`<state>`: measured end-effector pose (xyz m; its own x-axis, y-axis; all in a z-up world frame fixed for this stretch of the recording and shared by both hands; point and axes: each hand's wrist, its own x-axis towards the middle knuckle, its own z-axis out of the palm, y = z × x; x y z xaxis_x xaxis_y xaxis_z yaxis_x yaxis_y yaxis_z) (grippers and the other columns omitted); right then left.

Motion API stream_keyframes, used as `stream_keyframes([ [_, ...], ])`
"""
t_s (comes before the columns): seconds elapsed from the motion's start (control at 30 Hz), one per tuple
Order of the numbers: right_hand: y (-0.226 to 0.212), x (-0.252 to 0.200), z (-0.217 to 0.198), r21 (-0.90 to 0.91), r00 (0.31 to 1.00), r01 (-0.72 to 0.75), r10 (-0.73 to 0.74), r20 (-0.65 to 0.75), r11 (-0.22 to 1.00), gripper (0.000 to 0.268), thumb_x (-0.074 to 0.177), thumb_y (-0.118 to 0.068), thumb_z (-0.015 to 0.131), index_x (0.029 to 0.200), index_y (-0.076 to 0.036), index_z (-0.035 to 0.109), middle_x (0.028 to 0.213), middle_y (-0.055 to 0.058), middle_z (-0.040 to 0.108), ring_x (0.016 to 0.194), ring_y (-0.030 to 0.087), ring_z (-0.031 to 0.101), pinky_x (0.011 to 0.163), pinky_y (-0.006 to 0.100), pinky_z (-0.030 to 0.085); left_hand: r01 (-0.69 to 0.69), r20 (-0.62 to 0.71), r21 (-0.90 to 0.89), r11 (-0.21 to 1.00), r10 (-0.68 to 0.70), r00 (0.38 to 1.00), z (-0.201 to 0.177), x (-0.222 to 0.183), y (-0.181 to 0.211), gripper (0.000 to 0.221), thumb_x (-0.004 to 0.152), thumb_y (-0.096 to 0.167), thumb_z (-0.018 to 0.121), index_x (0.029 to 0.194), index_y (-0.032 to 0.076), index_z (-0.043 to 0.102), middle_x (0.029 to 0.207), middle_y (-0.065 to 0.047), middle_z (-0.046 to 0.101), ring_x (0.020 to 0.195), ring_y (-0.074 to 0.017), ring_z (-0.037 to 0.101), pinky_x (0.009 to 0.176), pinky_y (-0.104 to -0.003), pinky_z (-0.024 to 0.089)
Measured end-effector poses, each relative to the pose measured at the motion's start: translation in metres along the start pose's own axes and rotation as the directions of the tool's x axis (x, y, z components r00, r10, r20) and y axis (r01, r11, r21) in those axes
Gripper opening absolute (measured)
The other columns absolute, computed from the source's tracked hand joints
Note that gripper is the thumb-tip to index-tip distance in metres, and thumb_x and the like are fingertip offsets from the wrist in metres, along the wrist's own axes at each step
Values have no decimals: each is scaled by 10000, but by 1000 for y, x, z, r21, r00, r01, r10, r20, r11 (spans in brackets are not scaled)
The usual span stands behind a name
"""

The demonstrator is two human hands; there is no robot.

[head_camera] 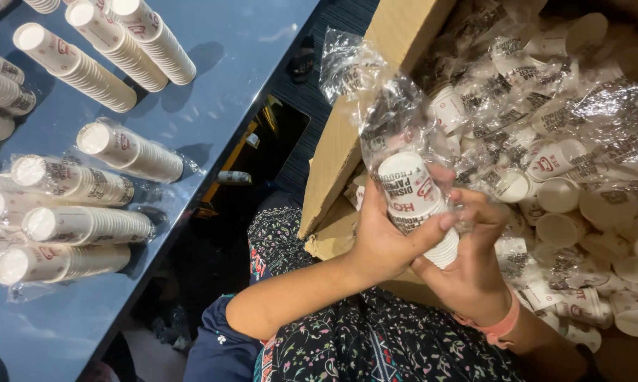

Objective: The recorder is seen counting and packaging stacks of small paper cups into plastic bags.

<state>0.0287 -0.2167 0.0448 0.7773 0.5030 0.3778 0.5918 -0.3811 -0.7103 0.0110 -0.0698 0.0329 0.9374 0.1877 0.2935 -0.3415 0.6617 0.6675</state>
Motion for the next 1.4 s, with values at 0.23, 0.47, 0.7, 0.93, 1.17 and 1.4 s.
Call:
stream_keyframes([
  [0.23,15,0,1,-113,985,43,-61,-160,993,812,762,-81,877,1292,-93,262,1330,124,348,1248,241,461,1054,347,446,-141,281,378,915,31,959,7,25,43,1159,755,111,860,1562,62,30,1482,-204,414,1427,-264,430,1241,-433,334],
  [0.47,3,0,5,-194,947,188,-230,-226,963,755,791,-106,962,1311,-169,418,1309,121,335,1192,220,486,932,295,552,-9,-215,-125,992,-18,977,16,43,55,888,859,85,823,1515,-82,247,1224,-206,655,994,-231,695,933,-373,608],
  [0.7,18,-9,21,-23,961,27,-33,-273,999,716,784,-221,826,1327,-114,372,1305,98,359,1207,196,426,1077,350,419,92,-55,-44,995,-95,994,13,8,3,786,980,-38,736,1617,-28,277,1187,-116,648,1119,-155,660,1045,-315,540],
  [0.93,13,1,21,357,949,102,17,-315,928,734,988,-334,793,1458,-158,259,1399,83,378,1362,192,402,1188,366,316,258,189,185,948,-292,937,-1,11,21,825,931,22,778,1603,-53,306,1459,-145,563,1344,-215,564,1208,-407,481],
  [1.17,5,10,10,-160,914,130,-181,-363,978,666,872,-185,758,1419,-122,383,1399,151,360,1384,302,390,1197,460,347,29,70,221,975,-45,997,3,31,34,906,965,112,772,1585,29,116,1413,-162,510,1326,-231,544,1160,-370,455],
  [1.4,22,9,4,-76,903,429,-431,-2,900,698,823,-101,849,1388,-60,442,1505,302,283,1372,459,442,1090,470,547,203,32,-153,967,-201,979,-7,18,17,787,967,149,747,1557,48,236,1281,-142,612,1128,-220,665,1033,-397,566],
])
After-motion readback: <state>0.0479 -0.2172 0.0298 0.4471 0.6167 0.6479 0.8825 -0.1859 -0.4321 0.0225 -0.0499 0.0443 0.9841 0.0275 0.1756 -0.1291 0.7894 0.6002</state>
